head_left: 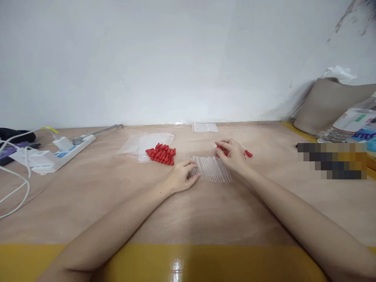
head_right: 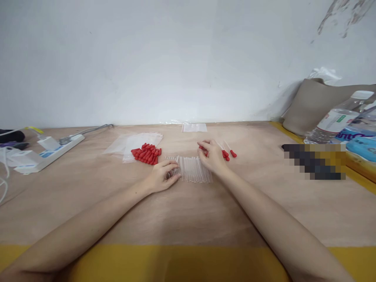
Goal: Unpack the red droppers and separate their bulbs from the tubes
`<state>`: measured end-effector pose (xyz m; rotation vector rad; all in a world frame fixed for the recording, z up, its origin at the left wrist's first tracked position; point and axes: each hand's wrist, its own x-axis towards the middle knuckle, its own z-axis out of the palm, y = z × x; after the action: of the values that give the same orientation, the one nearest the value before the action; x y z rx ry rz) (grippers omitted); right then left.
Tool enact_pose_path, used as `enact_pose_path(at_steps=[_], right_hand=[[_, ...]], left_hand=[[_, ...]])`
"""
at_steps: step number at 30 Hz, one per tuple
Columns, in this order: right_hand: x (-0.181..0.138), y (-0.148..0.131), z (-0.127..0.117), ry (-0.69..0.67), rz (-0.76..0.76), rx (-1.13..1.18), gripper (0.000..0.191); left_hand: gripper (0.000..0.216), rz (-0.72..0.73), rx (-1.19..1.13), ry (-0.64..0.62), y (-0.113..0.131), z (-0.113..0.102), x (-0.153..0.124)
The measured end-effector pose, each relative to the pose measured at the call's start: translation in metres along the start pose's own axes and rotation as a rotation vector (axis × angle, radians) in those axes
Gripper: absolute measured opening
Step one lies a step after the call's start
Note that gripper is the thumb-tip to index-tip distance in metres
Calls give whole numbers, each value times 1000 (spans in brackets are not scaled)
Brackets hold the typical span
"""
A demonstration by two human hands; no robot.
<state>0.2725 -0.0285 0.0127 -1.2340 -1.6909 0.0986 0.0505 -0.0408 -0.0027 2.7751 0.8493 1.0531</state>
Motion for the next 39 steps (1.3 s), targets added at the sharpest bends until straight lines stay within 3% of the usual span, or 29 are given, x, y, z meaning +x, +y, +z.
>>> enact_pose_path(at_steps=[6, 10, 14, 17, 20, 22, 24, 27, 29, 33, 39], right_hand=[[-5, -16, 6, -22, -101, 47, 24], [-14, -30, 10, -35, -284, 132, 25], [-28, -41, 20, -106, -518, 74, 32], [-36, -44, 29, -64, -621, 13, 31], [-37, -43, 30, -54, -615, -57, 24], [-31, -40, 23, -66, -562, -138, 21], [-20, -33, 11, -79, -447, -233, 21], [4, -15, -14, -108, -127, -376, 21], [18, 0, -32, -155, 107, -426, 23], [35, 28, -58, -210, 442, -534, 27], [36, 59, -70, -241, 613, -578, 23]], left_hand=[[29, -66, -88, -37, 6, -5, 2], [27, -385, -362, 65, 6, -11, 11], [32, -732, -993, 130, 8, -16, 18], [36, -821, -1227, 131, 15, -16, 20], [33, -833, -1172, 139, 14, -24, 23], [28, -768, -923, 172, 0, -39, 27], [26, -692, -521, 253, -26, -62, 28], [38, -730, -115, 284, -76, -97, 20], [43, -826, -41, 254, -107, -110, 9], [21, -865, -17, 179, -136, -106, -8], [19, -812, 62, 165, -139, -89, -14]])
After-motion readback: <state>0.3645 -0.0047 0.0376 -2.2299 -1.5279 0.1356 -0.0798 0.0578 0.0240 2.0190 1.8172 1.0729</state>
